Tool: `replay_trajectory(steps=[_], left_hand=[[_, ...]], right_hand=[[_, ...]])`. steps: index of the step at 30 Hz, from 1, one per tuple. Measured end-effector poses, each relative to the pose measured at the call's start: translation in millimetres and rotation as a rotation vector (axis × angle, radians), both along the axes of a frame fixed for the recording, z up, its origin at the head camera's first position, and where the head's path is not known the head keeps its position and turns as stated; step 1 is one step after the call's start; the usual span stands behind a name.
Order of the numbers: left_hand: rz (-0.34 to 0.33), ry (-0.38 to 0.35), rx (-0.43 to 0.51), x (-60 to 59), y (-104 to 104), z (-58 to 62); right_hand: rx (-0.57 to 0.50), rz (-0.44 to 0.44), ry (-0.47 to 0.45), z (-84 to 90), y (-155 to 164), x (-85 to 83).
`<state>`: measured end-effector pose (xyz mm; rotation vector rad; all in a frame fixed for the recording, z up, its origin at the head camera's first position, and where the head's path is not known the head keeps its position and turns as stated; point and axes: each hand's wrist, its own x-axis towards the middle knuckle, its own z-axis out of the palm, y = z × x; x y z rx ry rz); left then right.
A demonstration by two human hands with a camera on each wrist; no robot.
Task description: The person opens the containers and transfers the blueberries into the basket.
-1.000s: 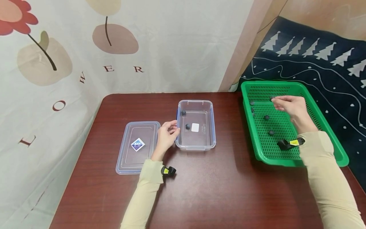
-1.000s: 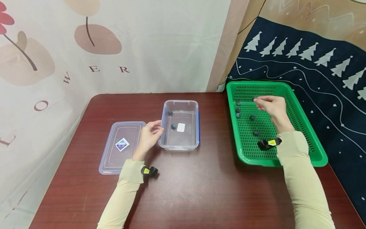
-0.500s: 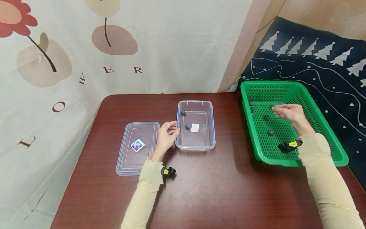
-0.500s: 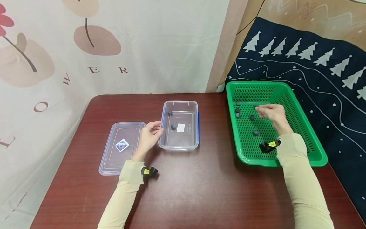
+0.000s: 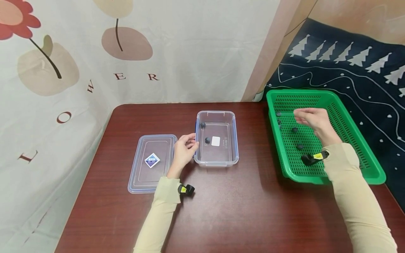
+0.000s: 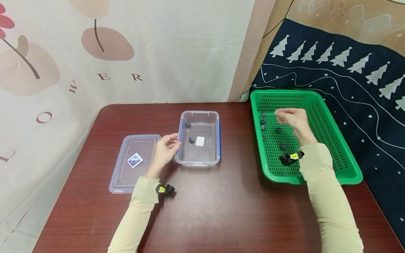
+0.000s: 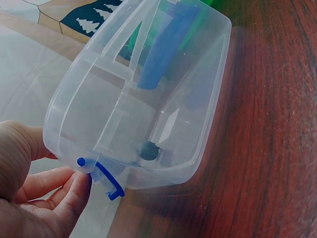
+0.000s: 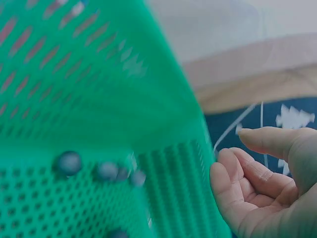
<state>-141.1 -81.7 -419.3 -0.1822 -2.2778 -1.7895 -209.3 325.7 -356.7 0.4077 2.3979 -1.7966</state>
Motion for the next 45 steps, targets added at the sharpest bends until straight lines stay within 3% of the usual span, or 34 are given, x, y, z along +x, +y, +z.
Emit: replay_trajectory(steps=[10,20,26,35,45], left_hand=[[-0.001,0.000,-0.001,0.6,-0.1,1.6],[0.001,-0.013,-0.008,0.7,0.0,1.3],[0.003,-0.010,-0.012,0.7,-0.2,1.4],[0.003,-0.013,-0.018,1.0,-0.2,2.2],[-0.001,-0.014,-0.011,0.2,-1.5,0.5]], right_hand=[[-0.047,0.086,0.104,20.4,-53.8,-12.1],[0.028,0.167,0.094,23.4,-108.4,-28.3],[0.083,0.225,0.109,16.5,-146.2,-35.2],[0.078,0.308,0.123,-3.4,-196.6,-36.2],[0.150,0.354,0.101,-36.6,-235.0,-22.7]])
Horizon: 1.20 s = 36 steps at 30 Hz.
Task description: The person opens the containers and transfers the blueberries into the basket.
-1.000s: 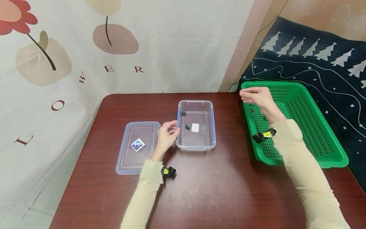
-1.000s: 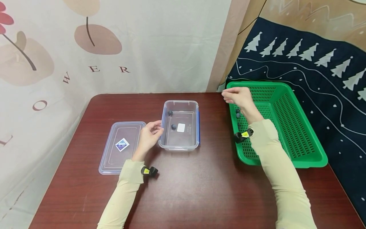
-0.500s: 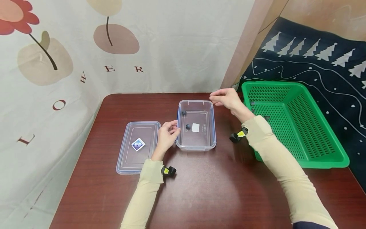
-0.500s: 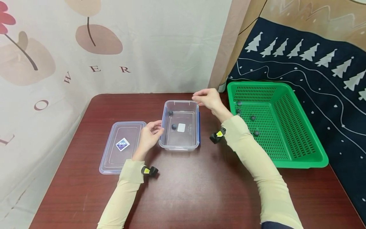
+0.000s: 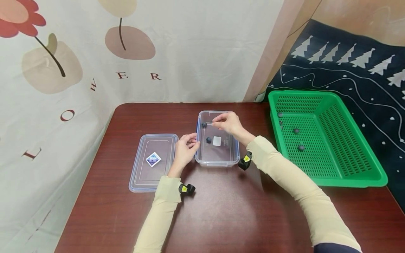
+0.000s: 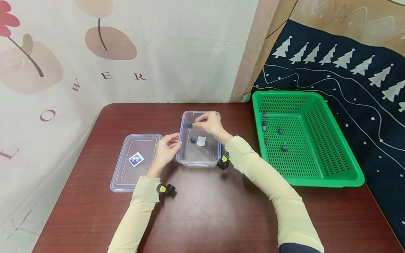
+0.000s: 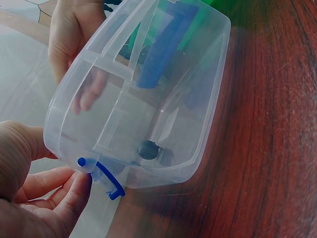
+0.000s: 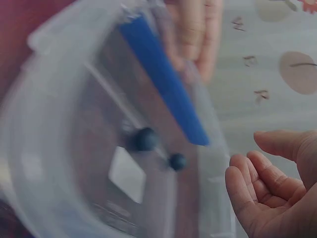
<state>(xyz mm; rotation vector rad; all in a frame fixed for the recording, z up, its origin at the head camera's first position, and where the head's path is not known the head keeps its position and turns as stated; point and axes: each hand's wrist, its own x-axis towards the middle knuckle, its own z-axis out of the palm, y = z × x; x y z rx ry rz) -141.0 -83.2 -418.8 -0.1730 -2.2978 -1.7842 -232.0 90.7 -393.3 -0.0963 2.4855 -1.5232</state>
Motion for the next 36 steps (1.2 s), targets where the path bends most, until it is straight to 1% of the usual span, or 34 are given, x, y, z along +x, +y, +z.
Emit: replay_trajectory(steps=[3,10,17,23,27,33,36], left_hand=[[-0.002,-0.003,-0.001,0.1,0.0,0.1],[-0.004,0.000,0.001,-0.5,-0.1,0.2],[-0.005,-0.005,0.003,-0.9,-0.4,0.1],[-0.001,-0.009,0.004,-0.5,0.2,0.3],[-0.001,-0.019,0.007,0.1,0.2,0.7],[-0.008,-0.014,0.016,0.1,0.0,0.5],[-0.007,-0.006,0.017,0.2,-0.2,0.1]], right_hand=[[0.024,0.010,0.001,-7.8,-4.9,4.1],[0.153,0.026,0.066,-20.8,-12.5,10.1],[0.208,0.061,0.105,-31.9,-19.5,12.3],[0.219,0.036,0.058,-38.6,-24.0,12.0],[0.256,0.030,0.039,-41.0,-27.0,11.4],[0.317,0.054,0.018,-44.8,-29.1,11.3],[0.332,0.070,0.032,-45.6,-29.3,11.8]])
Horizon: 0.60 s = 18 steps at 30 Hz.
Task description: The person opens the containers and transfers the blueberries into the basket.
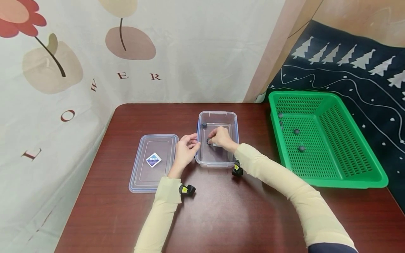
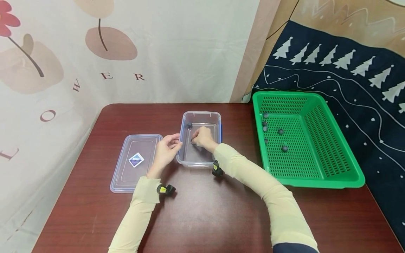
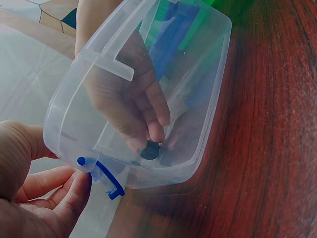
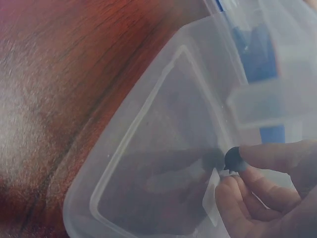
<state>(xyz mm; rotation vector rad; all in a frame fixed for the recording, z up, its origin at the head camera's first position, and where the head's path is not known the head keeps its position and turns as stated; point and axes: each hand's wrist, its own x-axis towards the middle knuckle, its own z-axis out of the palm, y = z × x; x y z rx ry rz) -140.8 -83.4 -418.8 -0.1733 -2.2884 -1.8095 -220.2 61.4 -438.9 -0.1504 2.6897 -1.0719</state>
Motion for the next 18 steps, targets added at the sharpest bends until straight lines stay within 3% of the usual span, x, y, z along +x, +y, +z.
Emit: replay_trajectory(steps=[7,18], left_hand=[[-0.003,0.015,0.002,-0.3,0.0,-1.7],[-0.004,0.021,-0.001,-0.9,-0.5,-2.2]], right_hand=[[0.031,0.027,0.033,0.6,0.7,0.0],[0.024,0.017,-0.017,4.2,7.1,-6.9]])
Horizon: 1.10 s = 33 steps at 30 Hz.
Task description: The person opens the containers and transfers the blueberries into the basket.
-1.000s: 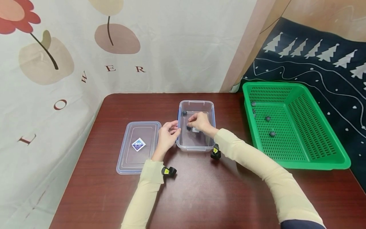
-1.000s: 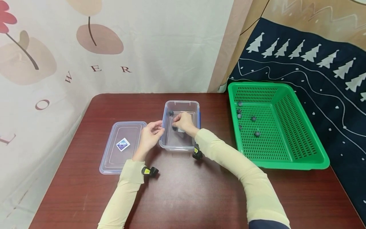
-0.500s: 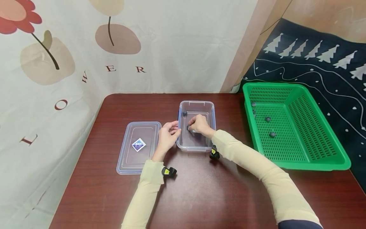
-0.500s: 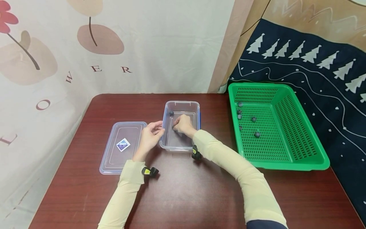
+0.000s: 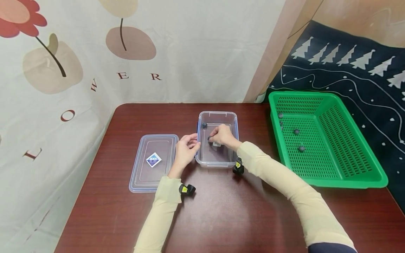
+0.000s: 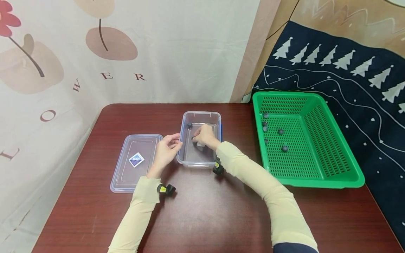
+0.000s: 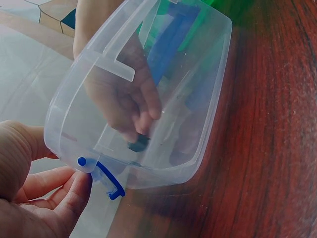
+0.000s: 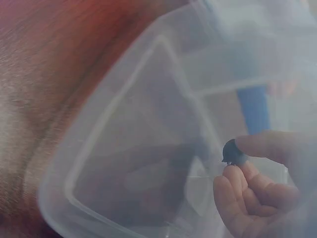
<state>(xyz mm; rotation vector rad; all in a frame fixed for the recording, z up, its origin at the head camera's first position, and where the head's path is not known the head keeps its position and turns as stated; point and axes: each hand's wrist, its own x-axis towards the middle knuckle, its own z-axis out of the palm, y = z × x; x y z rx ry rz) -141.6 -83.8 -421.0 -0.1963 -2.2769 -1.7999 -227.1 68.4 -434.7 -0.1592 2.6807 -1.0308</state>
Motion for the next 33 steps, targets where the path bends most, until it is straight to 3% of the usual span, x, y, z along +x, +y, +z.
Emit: replay_trajectory(steps=[20,33], left_hand=[[0.001,-0.012,-0.007,-1.8,0.3,1.1],[0.005,-0.040,0.005,-0.6,1.1,0.9]], right_hand=[[-0.242,-0.102,-0.043,47.5,47.5,-3.9],[-0.251,-0.239,-0.040,71.8,104.6,-3.8]])
